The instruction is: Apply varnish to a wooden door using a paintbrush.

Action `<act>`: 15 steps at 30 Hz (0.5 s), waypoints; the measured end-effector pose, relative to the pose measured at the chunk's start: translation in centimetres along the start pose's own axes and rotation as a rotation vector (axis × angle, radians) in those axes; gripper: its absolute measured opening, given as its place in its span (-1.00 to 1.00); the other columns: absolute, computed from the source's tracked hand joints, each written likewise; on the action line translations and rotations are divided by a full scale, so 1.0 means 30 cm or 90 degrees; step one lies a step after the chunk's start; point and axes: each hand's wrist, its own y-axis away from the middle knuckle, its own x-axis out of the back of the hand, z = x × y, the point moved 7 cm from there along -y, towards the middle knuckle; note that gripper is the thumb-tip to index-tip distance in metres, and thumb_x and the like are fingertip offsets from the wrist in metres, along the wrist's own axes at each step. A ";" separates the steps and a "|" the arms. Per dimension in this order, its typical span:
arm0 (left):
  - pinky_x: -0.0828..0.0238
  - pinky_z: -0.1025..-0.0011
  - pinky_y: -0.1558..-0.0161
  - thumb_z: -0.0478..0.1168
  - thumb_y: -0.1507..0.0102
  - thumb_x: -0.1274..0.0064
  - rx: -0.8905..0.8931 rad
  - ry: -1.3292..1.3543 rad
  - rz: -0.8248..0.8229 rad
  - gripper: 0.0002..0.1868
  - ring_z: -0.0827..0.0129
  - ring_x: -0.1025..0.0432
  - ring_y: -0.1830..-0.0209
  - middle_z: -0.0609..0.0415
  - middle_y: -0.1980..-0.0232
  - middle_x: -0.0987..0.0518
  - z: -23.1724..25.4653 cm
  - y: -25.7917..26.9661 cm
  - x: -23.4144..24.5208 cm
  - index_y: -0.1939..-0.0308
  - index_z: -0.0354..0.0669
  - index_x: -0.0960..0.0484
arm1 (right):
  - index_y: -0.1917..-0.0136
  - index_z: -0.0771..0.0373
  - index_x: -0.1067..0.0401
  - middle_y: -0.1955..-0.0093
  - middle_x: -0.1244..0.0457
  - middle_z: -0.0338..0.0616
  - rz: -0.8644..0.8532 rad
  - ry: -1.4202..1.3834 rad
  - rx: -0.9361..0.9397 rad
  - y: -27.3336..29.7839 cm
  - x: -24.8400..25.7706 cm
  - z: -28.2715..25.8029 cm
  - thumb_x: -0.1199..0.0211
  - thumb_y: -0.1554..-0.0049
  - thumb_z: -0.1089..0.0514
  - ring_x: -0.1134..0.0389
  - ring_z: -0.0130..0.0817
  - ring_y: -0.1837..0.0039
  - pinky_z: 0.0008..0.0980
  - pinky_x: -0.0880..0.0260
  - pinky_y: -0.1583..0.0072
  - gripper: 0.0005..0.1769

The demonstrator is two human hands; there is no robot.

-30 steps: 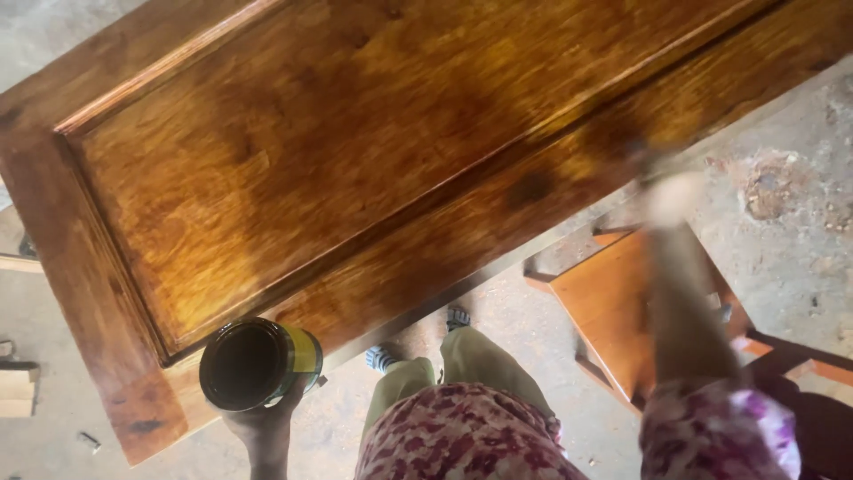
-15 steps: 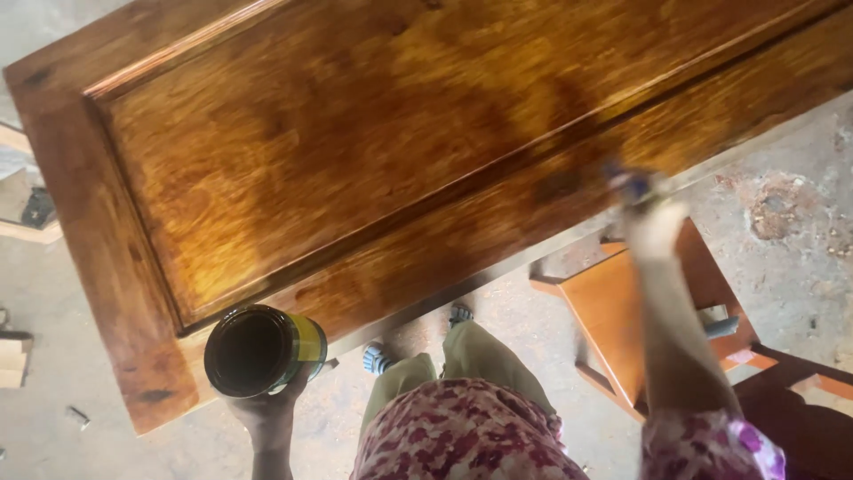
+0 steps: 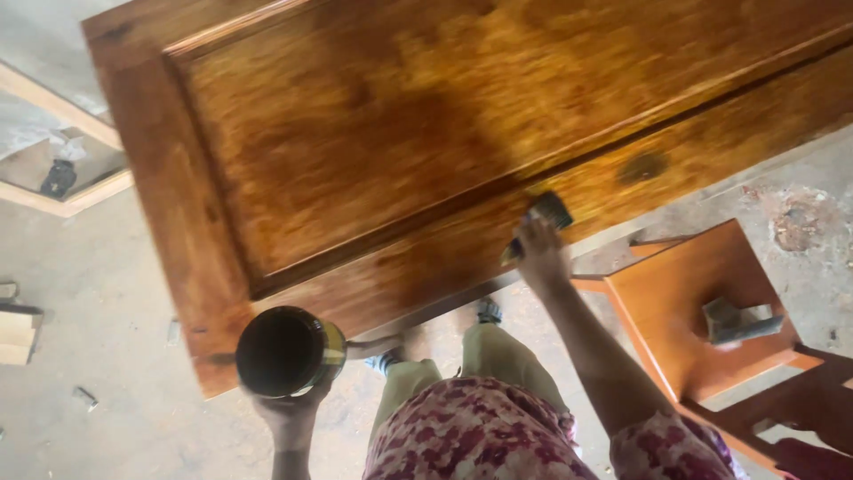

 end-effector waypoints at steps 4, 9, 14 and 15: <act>-0.52 0.27 -0.28 -0.36 0.16 -0.52 0.100 -0.008 -0.051 0.10 0.24 -0.51 -0.23 -0.09 -0.28 -0.54 -0.089 -0.044 0.148 -0.43 -0.25 -0.28 | -0.03 0.15 -0.41 -0.12 -0.29 0.06 -0.118 -0.088 -0.051 -0.061 0.068 -0.399 -0.43 0.15 0.21 -0.37 0.10 -0.19 -0.06 -0.50 -0.05 -0.56; -0.43 0.25 -0.31 -0.30 0.16 -0.52 0.076 0.018 -0.088 0.20 0.23 -0.43 -0.30 -0.09 -0.34 -0.43 -0.154 -0.098 0.344 -0.46 -0.27 -0.12 | 0.01 0.18 -0.43 -0.13 -0.32 0.15 -0.056 -0.198 0.009 -0.092 0.097 -0.821 -0.42 0.07 0.19 -0.38 0.06 -0.14 -0.09 -0.49 -0.04 -0.66; -0.32 0.20 -0.31 -0.19 0.29 -0.57 -0.022 -0.134 -0.098 0.29 0.15 -0.36 -0.29 -0.12 -0.31 -0.37 -0.208 -0.141 0.460 -0.40 -0.25 -0.09 | -0.02 0.21 -0.48 0.06 -0.42 -0.03 -0.094 -0.565 -0.240 -0.074 -0.063 -0.931 -0.36 -0.18 0.11 -0.50 -0.26 0.02 -0.29 -0.52 0.01 -0.80; -0.32 0.20 -0.31 -0.19 0.29 -0.57 -0.020 -0.135 -0.099 0.29 0.15 -0.36 -0.29 -0.12 -0.31 -0.37 -0.206 -0.149 0.475 -0.40 -0.25 -0.09 | -0.02 0.21 -0.48 0.06 -0.42 -0.03 -0.096 -0.565 -0.241 -0.064 -0.110 -0.878 -0.36 -0.18 0.11 -0.50 -0.26 0.02 -0.29 -0.52 0.01 -0.80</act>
